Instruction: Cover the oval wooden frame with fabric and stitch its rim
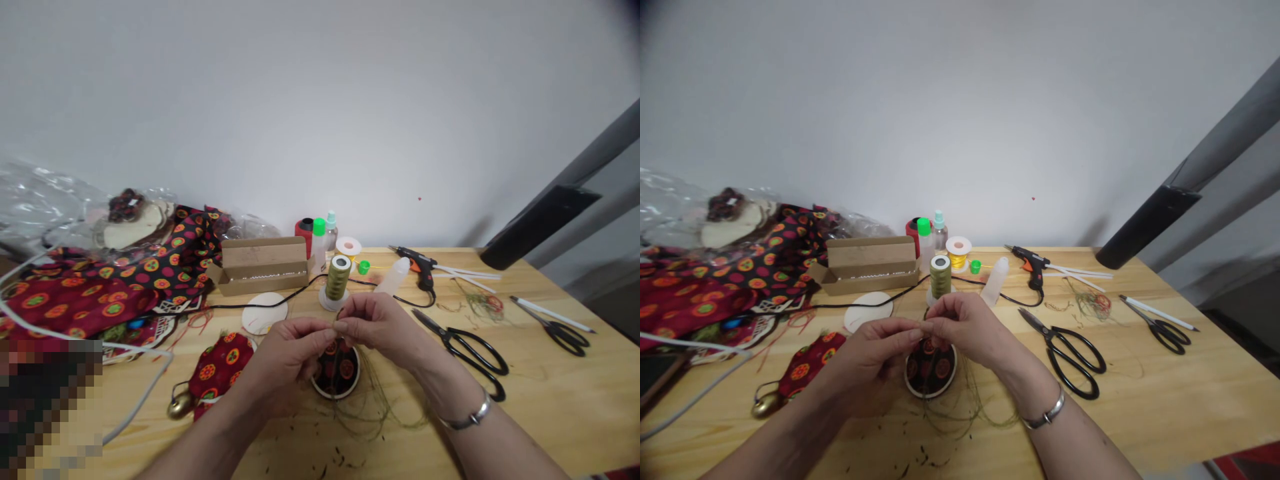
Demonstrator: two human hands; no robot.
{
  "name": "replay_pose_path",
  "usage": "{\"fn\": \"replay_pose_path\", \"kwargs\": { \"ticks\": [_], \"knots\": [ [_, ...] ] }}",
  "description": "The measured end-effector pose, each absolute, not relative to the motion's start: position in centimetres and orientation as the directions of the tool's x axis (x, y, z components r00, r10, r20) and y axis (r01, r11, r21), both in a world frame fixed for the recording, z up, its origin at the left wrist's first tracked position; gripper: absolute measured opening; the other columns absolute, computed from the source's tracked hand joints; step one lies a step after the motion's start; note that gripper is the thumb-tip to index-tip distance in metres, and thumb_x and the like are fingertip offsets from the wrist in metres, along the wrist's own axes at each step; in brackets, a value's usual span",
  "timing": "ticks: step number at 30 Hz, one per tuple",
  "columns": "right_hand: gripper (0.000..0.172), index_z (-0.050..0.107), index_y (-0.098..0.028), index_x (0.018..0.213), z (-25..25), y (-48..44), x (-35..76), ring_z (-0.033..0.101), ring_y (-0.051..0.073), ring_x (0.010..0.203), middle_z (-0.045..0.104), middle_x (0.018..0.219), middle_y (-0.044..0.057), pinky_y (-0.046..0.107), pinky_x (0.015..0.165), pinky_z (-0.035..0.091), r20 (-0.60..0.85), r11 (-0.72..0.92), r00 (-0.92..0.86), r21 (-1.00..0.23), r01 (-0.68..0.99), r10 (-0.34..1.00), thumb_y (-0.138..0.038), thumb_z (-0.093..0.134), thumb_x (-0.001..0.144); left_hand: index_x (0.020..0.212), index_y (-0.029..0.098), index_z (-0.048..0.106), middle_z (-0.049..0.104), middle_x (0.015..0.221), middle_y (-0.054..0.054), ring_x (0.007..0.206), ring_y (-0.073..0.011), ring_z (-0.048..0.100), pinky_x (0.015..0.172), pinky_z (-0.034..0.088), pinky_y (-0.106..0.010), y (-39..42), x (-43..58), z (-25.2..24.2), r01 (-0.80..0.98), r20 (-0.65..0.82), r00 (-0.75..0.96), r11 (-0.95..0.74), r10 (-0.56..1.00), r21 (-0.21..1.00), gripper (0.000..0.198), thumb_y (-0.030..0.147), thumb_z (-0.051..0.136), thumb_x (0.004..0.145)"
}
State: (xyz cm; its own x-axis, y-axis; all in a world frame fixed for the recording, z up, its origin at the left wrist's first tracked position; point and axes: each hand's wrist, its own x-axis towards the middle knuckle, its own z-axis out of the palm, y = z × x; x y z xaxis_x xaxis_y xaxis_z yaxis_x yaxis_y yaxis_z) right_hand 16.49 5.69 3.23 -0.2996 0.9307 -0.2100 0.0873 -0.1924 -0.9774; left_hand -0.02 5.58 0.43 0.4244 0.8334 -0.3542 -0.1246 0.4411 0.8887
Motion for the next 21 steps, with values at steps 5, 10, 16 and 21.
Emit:
{"fn": "replay_pose_path", "kwargs": {
  "ticks": [5, 10, 16, 21],
  "knots": [
    [0.018, 0.058, -0.014, 0.069, 3.4, 5.7, 16.5, 0.045, 0.007, 0.048, 0.055, 0.054, -0.002, 0.021, 0.046, 0.032, -0.211, -0.197, -0.300, -0.978, 0.074, 0.930, -0.030, 0.064, 0.070, 0.071, 0.015, 0.072, 0.052, 0.046, 0.005, 0.035, -0.0019, 0.027, 0.036, 0.014, -0.019, 5.6, 0.0, 0.2, -0.147, -0.351, 0.417, 0.443, 0.838, 0.884, 0.020, 0.034, 0.072, 0.065],
    [0.023, 0.059, -0.014, 0.068, 3.6, 5.7, 16.7, 0.036, 0.005, 0.044, 0.059, 0.061, 0.001, 0.021, 0.044, 0.027, -0.179, -0.159, -0.274, -0.983, 0.093, 0.945, -0.035, 0.058, 0.077, 0.070, 0.015, 0.071, 0.046, 0.042, 0.006, 0.036, -0.0023, 0.028, 0.038, 0.014, -0.018, 5.7, 0.0, 0.2, -0.155, -0.365, 0.378, 0.447, 0.851, 0.881, 0.018, 0.033, 0.072, 0.065],
    [0.027, 0.064, -0.012, 0.072, 3.2, 5.7, 16.7, 0.043, 0.007, 0.052, 0.059, 0.064, 0.002, 0.021, 0.049, 0.034, -0.154, -0.113, -0.296, -0.982, 0.151, 0.943, -0.039, 0.061, 0.076, 0.073, 0.016, 0.072, 0.046, 0.046, 0.006, 0.039, -0.0025, 0.026, 0.039, 0.014, -0.019, 5.4, -0.1, 0.8, -0.137, -0.289, 0.365, 0.358, 0.885, 0.924, 0.019, 0.034, 0.071, 0.067],
    [0.026, 0.065, -0.013, 0.073, 2.3, 5.8, 16.5, 0.051, 0.010, 0.055, 0.061, 0.062, 0.001, 0.023, 0.052, 0.039, -0.175, -0.127, -0.316, -0.978, 0.164, 0.933, -0.039, 0.069, 0.068, 0.070, 0.016, 0.073, 0.048, 0.046, 0.006, 0.039, -0.0015, 0.025, 0.038, 0.012, -0.018, 5.3, 0.1, 1.1, -0.127, -0.292, 0.351, 0.354, 0.890, 0.926, 0.015, 0.031, 0.072, 0.066]
  ]
}}
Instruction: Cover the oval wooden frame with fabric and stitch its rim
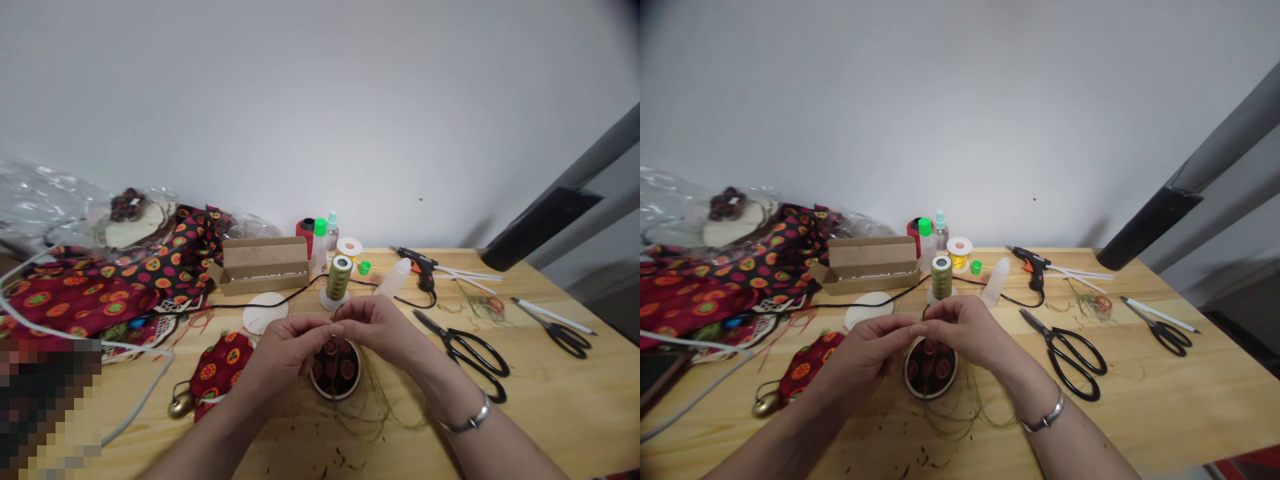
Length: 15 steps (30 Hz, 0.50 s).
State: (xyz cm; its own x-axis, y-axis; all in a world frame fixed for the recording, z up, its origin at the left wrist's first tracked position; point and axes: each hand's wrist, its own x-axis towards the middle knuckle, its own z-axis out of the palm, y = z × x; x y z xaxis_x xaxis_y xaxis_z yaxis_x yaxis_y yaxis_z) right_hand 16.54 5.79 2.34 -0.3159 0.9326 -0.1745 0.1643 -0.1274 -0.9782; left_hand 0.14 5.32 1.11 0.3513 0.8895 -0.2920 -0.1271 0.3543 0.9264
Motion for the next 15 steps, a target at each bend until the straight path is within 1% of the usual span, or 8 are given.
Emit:
{"fn": "replay_pose_path", "kwargs": {
  "ticks": [5, 10, 15],
  "knots": [
    [0.029, 0.061, -0.013, 0.062, 1.91, 5.95, 16.79, 0.048, 0.009, 0.051, 0.057, 0.056, 0.000, 0.022, 0.049, 0.037, -0.200, -0.137, -0.304, -0.967, 0.216, 0.932, -0.040, 0.070, 0.067, 0.069, 0.016, 0.071, 0.050, 0.045, 0.006, 0.037, -0.0013, 0.025, 0.037, 0.014, -0.017, 5.51, -0.05, 0.46, -0.154, -0.282, 0.360, 0.355, 0.889, 0.922, 0.014, 0.030, 0.069, 0.069],
    [0.027, 0.060, -0.013, 0.063, 1.87, 5.91, 16.91, 0.047, 0.009, 0.050, 0.055, 0.055, -0.001, 0.023, 0.049, 0.036, -0.206, -0.144, -0.322, -0.968, 0.206, 0.924, -0.038, 0.067, 0.070, 0.067, 0.015, 0.070, 0.046, 0.043, 0.006, 0.036, -0.0012, 0.027, 0.037, 0.013, -0.017, 5.67, -0.15, 0.06, -0.205, -0.328, 0.330, 0.406, 0.885, 0.891, 0.016, 0.031, 0.072, 0.065],
    [0.027, 0.059, -0.013, 0.063, 2.14, 5.68, 16.88, 0.047, 0.009, 0.051, 0.056, 0.058, -0.001, 0.022, 0.049, 0.037, -0.213, -0.157, -0.322, -0.969, 0.192, 0.922, -0.038, 0.068, 0.069, 0.068, 0.015, 0.069, 0.040, 0.043, 0.008, 0.036, -0.0011, 0.026, 0.037, 0.013, -0.017, 5.71, -0.05, 0.13, -0.245, -0.339, 0.373, 0.444, 0.864, 0.862, 0.018, 0.032, 0.073, 0.064]
  ]
}}
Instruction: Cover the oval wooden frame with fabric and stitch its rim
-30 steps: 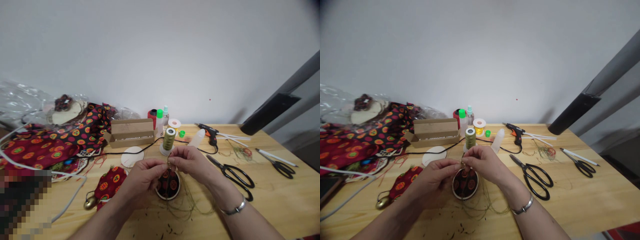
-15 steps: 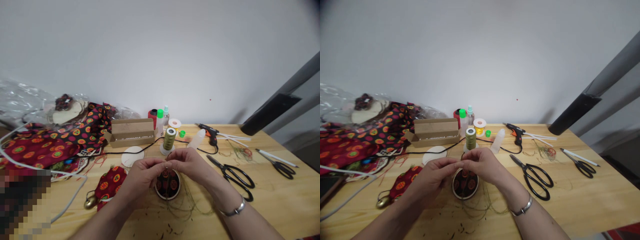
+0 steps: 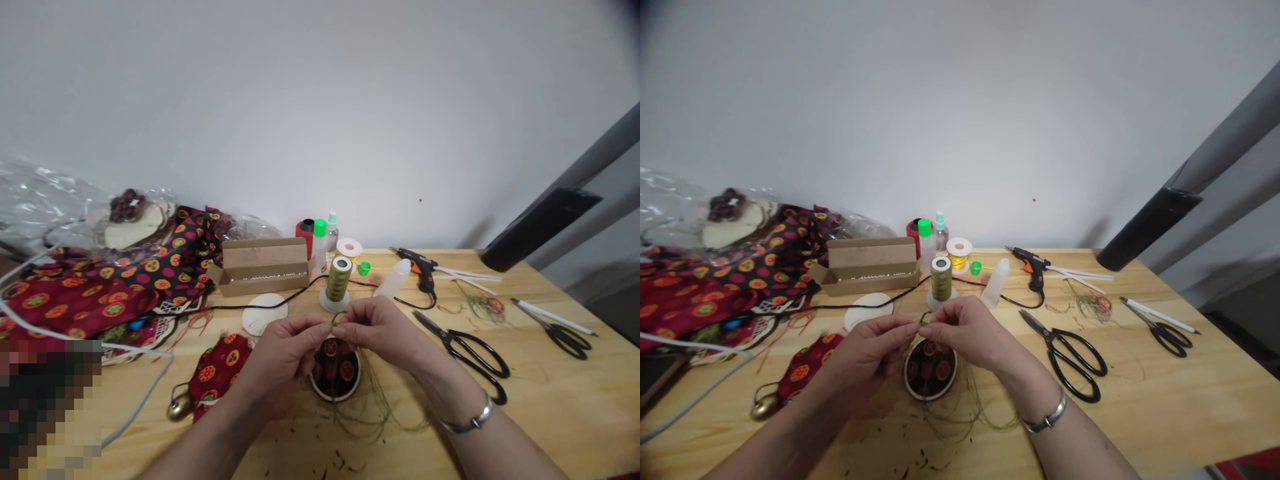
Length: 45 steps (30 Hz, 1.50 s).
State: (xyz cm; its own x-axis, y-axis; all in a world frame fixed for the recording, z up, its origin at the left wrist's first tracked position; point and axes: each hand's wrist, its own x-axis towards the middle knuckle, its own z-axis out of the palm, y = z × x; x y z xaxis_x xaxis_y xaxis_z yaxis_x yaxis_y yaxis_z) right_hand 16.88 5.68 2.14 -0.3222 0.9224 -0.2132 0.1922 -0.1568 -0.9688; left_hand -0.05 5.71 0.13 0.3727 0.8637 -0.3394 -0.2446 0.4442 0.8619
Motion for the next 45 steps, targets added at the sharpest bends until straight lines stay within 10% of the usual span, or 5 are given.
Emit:
{"fn": "replay_pose_path", "kwargs": {
  "ticks": [26, 36, 45],
  "knots": [
    [0.028, 0.067, -0.015, 0.087, 3.0, 5.6, 17.3, 0.047, 0.011, 0.056, 0.059, 0.064, 0.001, 0.023, 0.051, 0.035, -0.154, -0.048, -0.222, -0.907, 0.419, 0.963, -0.037, 0.065, 0.071, 0.063, 0.013, 0.068, 0.043, 0.042, 0.008, 0.033, 0.0005, 0.026, 0.033, 0.015, -0.014, 5.8, 0.1, 0.5, -0.318, -0.395, 0.283, 0.474, 0.874, 0.821, 0.020, 0.030, 0.078, 0.057],
    [0.028, 0.061, -0.017, 0.067, 3.8, 4.0, 16.3, 0.043, 0.009, 0.051, 0.053, 0.055, -0.003, 0.021, 0.048, 0.031, 0.021, 0.197, -0.329, -0.836, 0.512, 0.944, -0.031, 0.046, 0.086, 0.069, 0.014, 0.062, 0.058, 0.055, 0.003, 0.034, 0.0006, 0.024, 0.033, 0.013, -0.014, 6.1, -0.1, 0.3, -0.374, -0.321, 0.241, 0.393, 0.916, 0.840, 0.014, 0.026, 0.069, 0.069],
    [0.017, 0.057, -0.016, 0.064, 2.6, 1.8, 13.6, 0.043, 0.012, 0.049, 0.059, 0.058, 0.001, 0.027, 0.048, 0.030, 0.160, 0.748, -0.740, -0.289, 0.597, 0.653, -0.019, 0.051, 0.079, 0.072, 0.015, 0.058, 0.050, 0.045, 0.007, 0.033, 0.0003, 0.026, 0.034, 0.014, -0.012, 6.1, -0.2, 0.4, -0.459, -0.398, 0.280, 0.486, 0.874, 0.744, 0.017, 0.024, 0.071, 0.065]
  ]
}}
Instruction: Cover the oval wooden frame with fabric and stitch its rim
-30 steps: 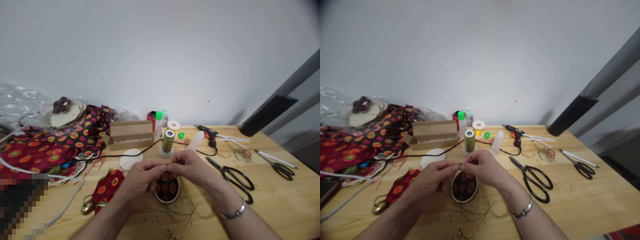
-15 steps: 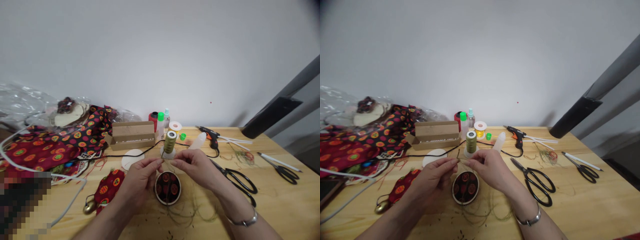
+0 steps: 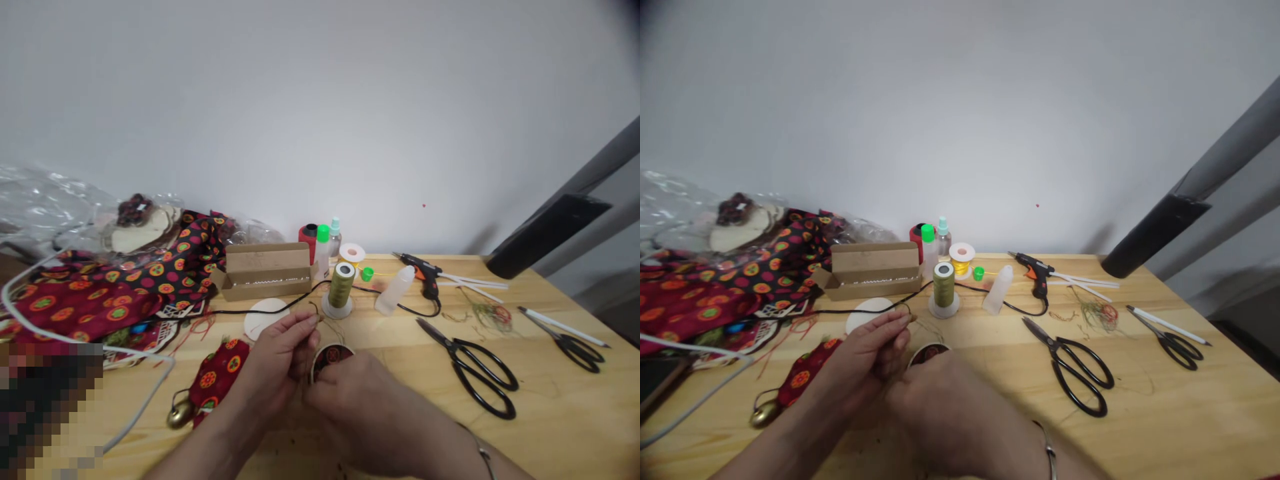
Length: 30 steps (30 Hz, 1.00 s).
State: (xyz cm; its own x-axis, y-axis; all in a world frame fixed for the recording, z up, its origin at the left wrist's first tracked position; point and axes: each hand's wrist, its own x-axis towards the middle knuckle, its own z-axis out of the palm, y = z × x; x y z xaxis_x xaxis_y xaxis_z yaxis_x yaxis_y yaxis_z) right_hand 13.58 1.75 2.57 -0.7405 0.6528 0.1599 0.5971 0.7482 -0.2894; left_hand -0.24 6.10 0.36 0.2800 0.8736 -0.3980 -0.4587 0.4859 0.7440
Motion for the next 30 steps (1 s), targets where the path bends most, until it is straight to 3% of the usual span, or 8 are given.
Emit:
{"fn": "replay_pose_path", "kwargs": {
  "ticks": [4, 6, 8, 10, 12, 16, 26, 30],
  "knots": [
    [0.026, 0.056, -0.018, 0.057, 3.0, 1.6, 14.2, 0.050, 0.014, 0.057, 0.061, 0.062, 0.003, 0.029, 0.054, 0.036, 0.408, 0.854, -0.753, -0.304, 0.422, 0.517, -0.031, 0.056, 0.078, 0.070, 0.014, 0.059, 0.036, 0.039, 0.012, 0.033, -0.0001, 0.025, 0.034, 0.015, -0.012, 6.0, 0.0, 0.7, -0.479, -0.414, 0.243, 0.480, 0.877, 0.735, 0.020, 0.022, 0.074, 0.060],
    [0.021, 0.057, -0.017, 0.061, 3.4, 2.1, 14.8, 0.053, 0.014, 0.065, 0.064, 0.073, 0.005, 0.029, 0.060, 0.040, 0.546, 0.771, -0.545, -0.444, 0.457, 0.637, -0.025, 0.054, 0.080, 0.068, 0.014, 0.060, 0.033, 0.039, 0.012, 0.034, -0.0004, 0.024, 0.034, 0.016, -0.012, 5.9, 0.2, 0.9, -0.476, -0.422, 0.246, 0.488, 0.873, 0.731, 0.020, 0.022, 0.075, 0.059],
    [0.017, 0.057, -0.018, 0.066, 3.4, 3.0, 15.3, 0.055, 0.015, 0.071, 0.063, 0.077, 0.006, 0.029, 0.067, 0.043, 0.560, 0.595, -0.235, -0.637, 0.491, 0.794, -0.018, 0.051, 0.082, 0.068, 0.014, 0.061, 0.032, 0.040, 0.012, 0.035, -0.0007, 0.024, 0.034, 0.015, -0.012, 5.7, 0.2, 0.9, -0.456, -0.422, 0.271, 0.502, 0.865, 0.735, 0.019, 0.024, 0.075, 0.060],
    [0.007, 0.057, -0.018, 0.073, 2.9, 4.2, 15.4, 0.057, 0.016, 0.078, 0.062, 0.079, 0.005, 0.030, 0.073, 0.044, 0.433, 0.410, -0.036, -0.820, 0.399, 0.901, -0.020, 0.056, 0.079, 0.070, 0.013, 0.064, 0.031, 0.041, 0.011, 0.035, -0.0008, 0.022, 0.034, 0.013, -0.013, 5.6, 0.3, 0.9, -0.427, -0.420, 0.289, 0.508, 0.861, 0.748, 0.019, 0.026, 0.074, 0.061],
    [0.011, 0.057, -0.018, 0.077, 2.1, 5.2, 15.3, 0.057, 0.017, 0.078, 0.061, 0.080, 0.004, 0.031, 0.073, 0.046, 0.224, 0.223, -0.019, -0.952, 0.211, 0.974, -0.025, 0.064, 0.073, 0.072, 0.013, 0.065, 0.030, 0.042, 0.011, 0.036, -0.0007, 0.021, 0.035, 0.012, -0.013, 5.5, 0.3, 0.8, -0.402, -0.411, 0.292, 0.501, 0.863, 0.767, 0.020, 0.028, 0.074, 0.062],
    [0.026, 0.058, -0.016, 0.075, 1.2, 5.8, 14.6, 0.058, 0.015, 0.072, 0.061, 0.076, 0.002, 0.029, 0.068, 0.046, -0.036, -0.040, -0.076, -0.998, -0.048, 0.996, -0.031, 0.073, 0.061, 0.071, 0.013, 0.066, 0.029, 0.041, 0.011, 0.036, -0.0006, 0.017, 0.035, 0.010, -0.014, 5.3, 0.4, 0.5, -0.376, -0.404, 0.311, 0.502, 0.860, 0.779, 0.018, 0.028, 0.073, 0.064],
    [0.019, 0.057, -0.014, 0.065, 1.8, 5.3, 14.5, 0.055, 0.012, 0.063, 0.060, 0.067, 0.000, 0.027, 0.063, 0.046, -0.094, -0.103, -0.095, -0.991, -0.087, 0.991, -0.030, 0.068, 0.065, 0.071, 0.015, 0.068, 0.037, 0.039, 0.009, 0.031, -0.0028, 0.029, 0.034, 0.019, -0.017, 5.1, 0.6, 0.3, -0.335, -0.400, 0.324, 0.500, 0.857, 0.799, 0.018, 0.029, 0.073, 0.061],
    [0.020, 0.054, -0.016, 0.069, 1.9, 5.3, 14.6, 0.055, 0.011, 0.053, 0.057, 0.064, -0.002, 0.025, 0.051, 0.048, -0.166, -0.182, -0.150, -0.978, -0.104, 0.975, -0.033, 0.065, 0.068, 0.067, 0.015, 0.067, 0.036, 0.037, 0.010, 0.029, -0.0038, 0.031, 0.034, 0.020, -0.018, 5.0, 0.7, 0.4, -0.317, -0.398, 0.321, 0.494, 0.859, 0.810, 0.017, 0.030, 0.073, 0.061]
  ]
}}
